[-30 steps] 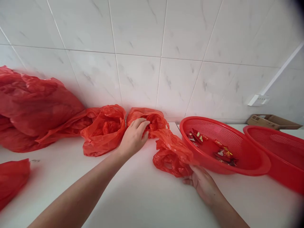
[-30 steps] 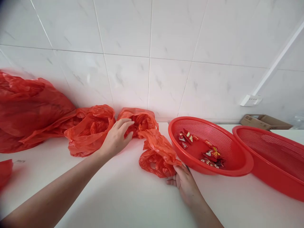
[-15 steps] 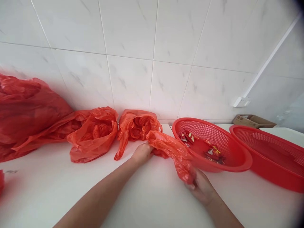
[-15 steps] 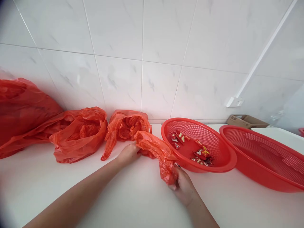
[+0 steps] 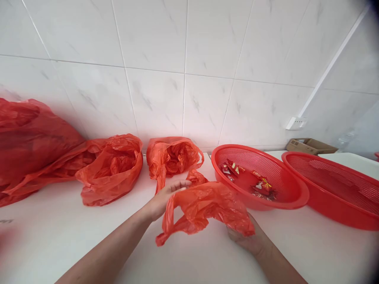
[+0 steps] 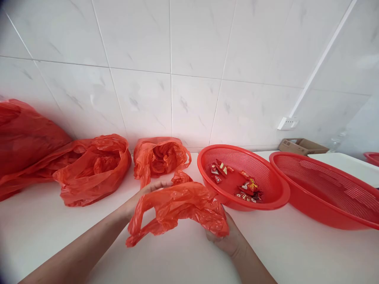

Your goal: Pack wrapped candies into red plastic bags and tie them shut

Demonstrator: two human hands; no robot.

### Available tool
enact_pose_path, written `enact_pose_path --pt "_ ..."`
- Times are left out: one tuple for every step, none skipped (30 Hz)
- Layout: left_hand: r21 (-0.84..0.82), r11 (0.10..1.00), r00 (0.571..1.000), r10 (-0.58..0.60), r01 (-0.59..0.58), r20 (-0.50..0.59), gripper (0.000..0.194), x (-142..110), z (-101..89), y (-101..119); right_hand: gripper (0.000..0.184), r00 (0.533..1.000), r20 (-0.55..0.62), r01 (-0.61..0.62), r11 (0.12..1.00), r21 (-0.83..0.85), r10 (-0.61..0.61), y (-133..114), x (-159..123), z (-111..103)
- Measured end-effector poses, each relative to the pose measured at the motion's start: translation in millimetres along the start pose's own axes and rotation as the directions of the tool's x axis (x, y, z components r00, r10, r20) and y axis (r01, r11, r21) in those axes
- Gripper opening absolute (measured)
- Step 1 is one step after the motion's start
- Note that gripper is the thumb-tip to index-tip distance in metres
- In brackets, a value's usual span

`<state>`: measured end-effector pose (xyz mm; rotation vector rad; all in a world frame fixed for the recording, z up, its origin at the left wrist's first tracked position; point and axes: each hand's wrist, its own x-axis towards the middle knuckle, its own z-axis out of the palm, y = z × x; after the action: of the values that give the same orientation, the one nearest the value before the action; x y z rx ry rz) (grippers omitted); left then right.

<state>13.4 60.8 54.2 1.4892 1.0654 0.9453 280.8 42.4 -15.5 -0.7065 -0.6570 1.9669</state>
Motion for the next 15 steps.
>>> enact_pose_path --pt "-0.079 0.997 0.993 -0.012 0.021 0.117 0.063 -10.8 -3.6 -0.6 0.020 1.000 -0.009 0.009 1.000 -0.030 -0.009 -0.6 -1.7 6.2" --pt "-0.167 0.985 0.971 -0.008 0.049 0.240 0.074 -21.1 -6.8 -1.9 0.018 1.000 -0.012 0.014 0.997 -0.078 -0.014 -0.5 -3.4 13.0" --pt "-0.226 0.971 0.945 0.002 0.076 0.327 0.087 -30.4 -9.1 -4.0 0.017 1.000 -0.010 0.012 0.990 -0.139 -0.014 0.2 -5.0 19.6" --pt "-0.258 0.960 0.927 -0.002 0.106 0.374 0.098 -38.6 -10.2 -6.9 0.016 1.000 -0.005 0.006 0.980 -0.201 -0.007 1.6 -6.1 25.4" --pt "-0.263 0.955 0.916 -0.023 0.138 0.399 0.107 -45.5 -10.1 -10.3 0.016 1.000 0.002 0.003 0.968 -0.250 -0.002 3.5 -6.5 29.6" --pt "-0.241 0.955 0.916 -0.065 0.172 0.396 0.110 -51.0 -8.6 -14.0 0.018 1.000 0.009 0.005 0.962 -0.272 -0.003 5.7 -6.2 31.8" --pt "-0.214 0.953 0.917 -0.120 0.214 0.382 0.105 -55.1 -5.9 -17.6 0.022 1.000 0.012 0.011 0.964 -0.265 -0.008 7.9 -5.2 31.8" --pt "-0.195 0.947 0.917 -0.175 0.257 0.360 0.094 -57.9 -2.4 -20.9 0.027 1.000 0.008 0.018 0.973 -0.231 -0.016 9.7 -3.7 29.8" --pt "-0.193 0.935 0.916 -0.224 0.299 0.333 0.077 -59.6 1.5 -23.7 0.031 1.000 -0.006 0.023 0.984 -0.177 -0.024 10.9 -1.9 26.3" --pt "-0.217 0.918 0.918 -0.259 0.330 0.299 0.058 -60.3 5.3 -25.8 0.036 0.999 -0.031 0.025 0.993 -0.119 -0.029 11.5 0.0 21.8" --pt "-0.267 0.899 0.925 -0.282 0.347 0.255 0.041 -60.2 8.7 -27.4 0.041 0.998 -0.058 0.024 0.997 -0.075 -0.028 11.3 1.5 17.1" --pt "-0.329 0.877 0.933 -0.297 0.350 0.203 0.029 -59.8 11.3 -28.5 0.044 0.996 -0.081 0.019 0.998 -0.053 -0.023 10.7 2.5 12.9" --pt "-0.394 0.854 0.941 -0.304 0.339 0.150 0.023 -59.2 13.3 -29.3 0.044 0.996 -0.091 0.013 0.998 -0.058 -0.018 10.0 2.7 9.6" --pt "-0.454 0.832 0.946 -0.307 0.318 0.100 0.022 -58.9 14.7 -30.1 0.041 0.996 -0.084 0.009 0.996 -0.091 -0.016 9.7 2.2 7.4" --pt "-0.498 0.815 0.949 -0.309 0.297 0.062 0.022 -58.8 15.9 -31.0 0.036 0.998 -0.058 0.001 0.988 -0.151 -0.010 10.0 1.1 6.7"
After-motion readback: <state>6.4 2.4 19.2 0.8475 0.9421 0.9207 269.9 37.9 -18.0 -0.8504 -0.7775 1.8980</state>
